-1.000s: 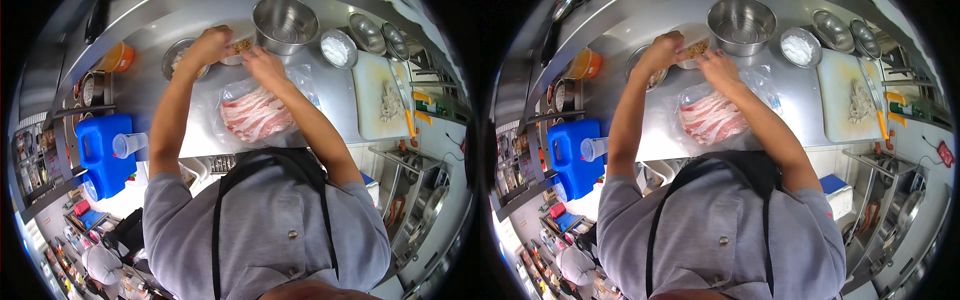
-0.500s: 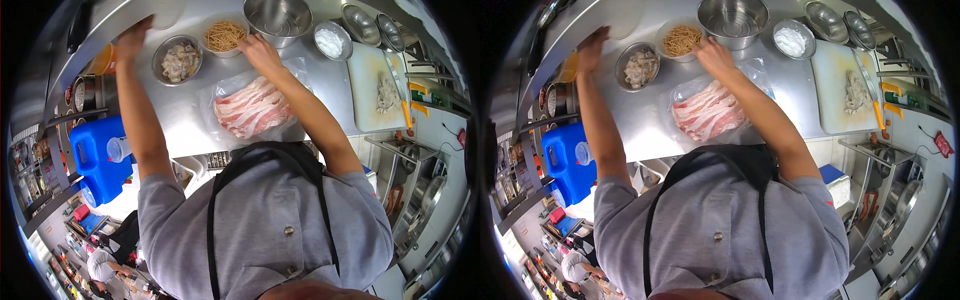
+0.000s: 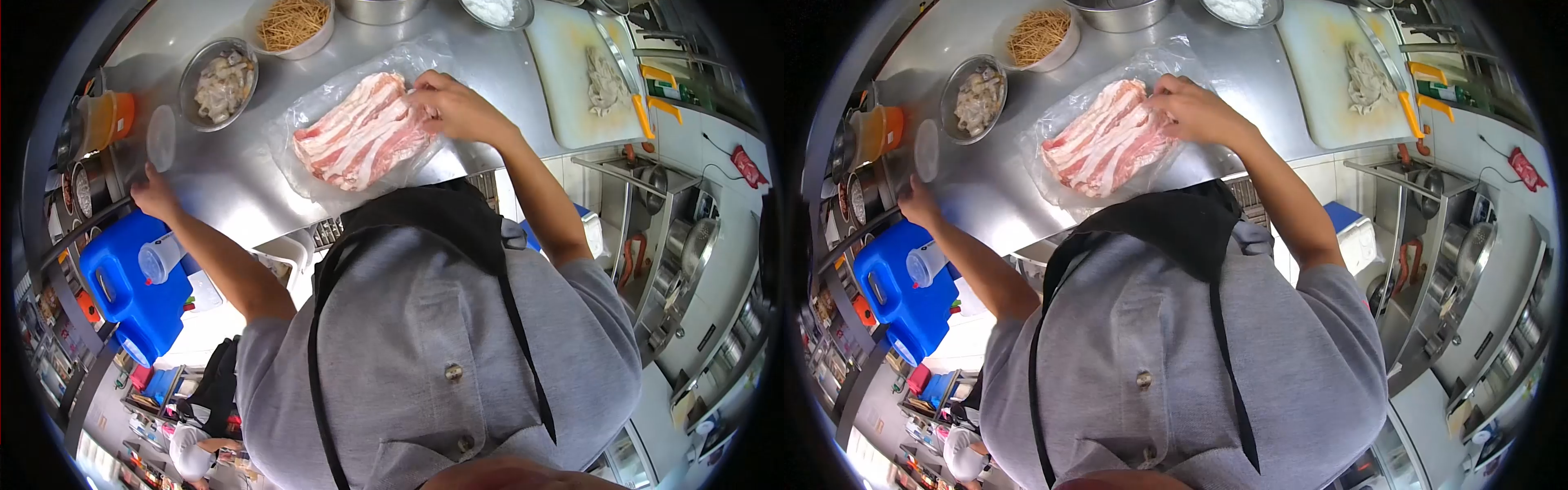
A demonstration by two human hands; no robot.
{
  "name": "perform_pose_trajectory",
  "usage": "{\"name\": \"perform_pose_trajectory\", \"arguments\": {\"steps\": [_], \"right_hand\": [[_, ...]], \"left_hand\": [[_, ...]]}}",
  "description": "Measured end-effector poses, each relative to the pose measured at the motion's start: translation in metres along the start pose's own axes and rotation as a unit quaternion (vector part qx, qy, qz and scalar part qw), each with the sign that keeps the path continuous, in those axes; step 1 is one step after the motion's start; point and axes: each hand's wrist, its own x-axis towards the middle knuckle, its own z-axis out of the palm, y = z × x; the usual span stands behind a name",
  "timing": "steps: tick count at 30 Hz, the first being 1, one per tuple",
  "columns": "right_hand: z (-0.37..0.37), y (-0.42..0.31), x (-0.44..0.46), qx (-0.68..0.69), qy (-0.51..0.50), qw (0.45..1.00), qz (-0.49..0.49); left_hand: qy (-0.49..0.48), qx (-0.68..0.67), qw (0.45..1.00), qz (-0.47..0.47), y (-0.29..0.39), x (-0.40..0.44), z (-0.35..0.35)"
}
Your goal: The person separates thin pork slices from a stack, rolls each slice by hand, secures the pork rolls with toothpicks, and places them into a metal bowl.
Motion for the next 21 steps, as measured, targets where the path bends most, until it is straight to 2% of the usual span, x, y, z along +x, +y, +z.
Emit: {"name": "perform_pose_trajectory", "arguments": {"steps": [2,4,5,6,7,8,10,11,13,14,16,18,20,21], "right_hand": [[0.006,-0.007,-0.005,-0.023,-0.022,0.999,0.023],[0.014,-0.008,-0.008,-0.079,0.041,0.994,-0.063],[0.015,-0.008,-0.008,-0.077,0.039,0.994,-0.065],[0.015,-0.006,-0.007,-0.086,0.020,0.993,-0.073],[0.016,-0.005,-0.006,-0.094,0.002,0.992,-0.080],[0.016,-0.003,-0.003,-0.094,0.003,0.992,-0.085],[0.016,-0.002,-0.002,-0.125,-0.038,0.988,-0.085],[0.017,0.000,-0.001,-0.126,-0.035,0.988,-0.087],[0.020,0.003,0.004,-0.175,-0.031,0.976,-0.123],[0.025,0.001,0.006,-0.173,-0.025,0.977,-0.121],[0.035,-0.003,0.012,-0.142,0.014,0.979,-0.147],[0.058,-0.008,0.023,-0.157,0.073,0.968,-0.182],[0.069,-0.029,0.034,-0.154,0.085,0.967,-0.182],[0.073,-0.038,0.036,-0.150,0.096,0.966,-0.188]], "left_hand": [[0.026,-0.100,0.994,0.045,0.041,-0.038,-0.017],[-0.159,-0.294,0.929,0.158,0.115,-0.095,-0.061],[-0.252,-0.377,0.877,0.159,0.143,-0.122,-0.062],[-0.271,-0.377,0.845,0.266,0.164,-0.144,-0.054],[-0.277,-0.322,0.824,0.375,0.194,-0.160,-0.067],[-0.288,-0.352,0.797,0.397,0.213,-0.181,-0.057],[-0.386,-0.292,0.758,0.438,0.244,-0.202,-0.063],[-0.382,-0.291,0.759,0.439,0.252,-0.208,-0.064],[-0.463,-0.189,0.749,0.435,0.267,-0.217,-0.065],[-0.462,-0.186,0.747,0.440,0.265,-0.216,-0.056],[-0.483,-0.254,0.707,0.450,0.251,-0.204,-0.028],[-0.479,-0.233,0.705,0.468,0.243,-0.186,-0.025],[-0.518,-0.125,0.748,0.397,0.230,-0.170,-0.018],[-0.519,-0.121,0.749,0.394,0.229,-0.167,-0.024]]}}
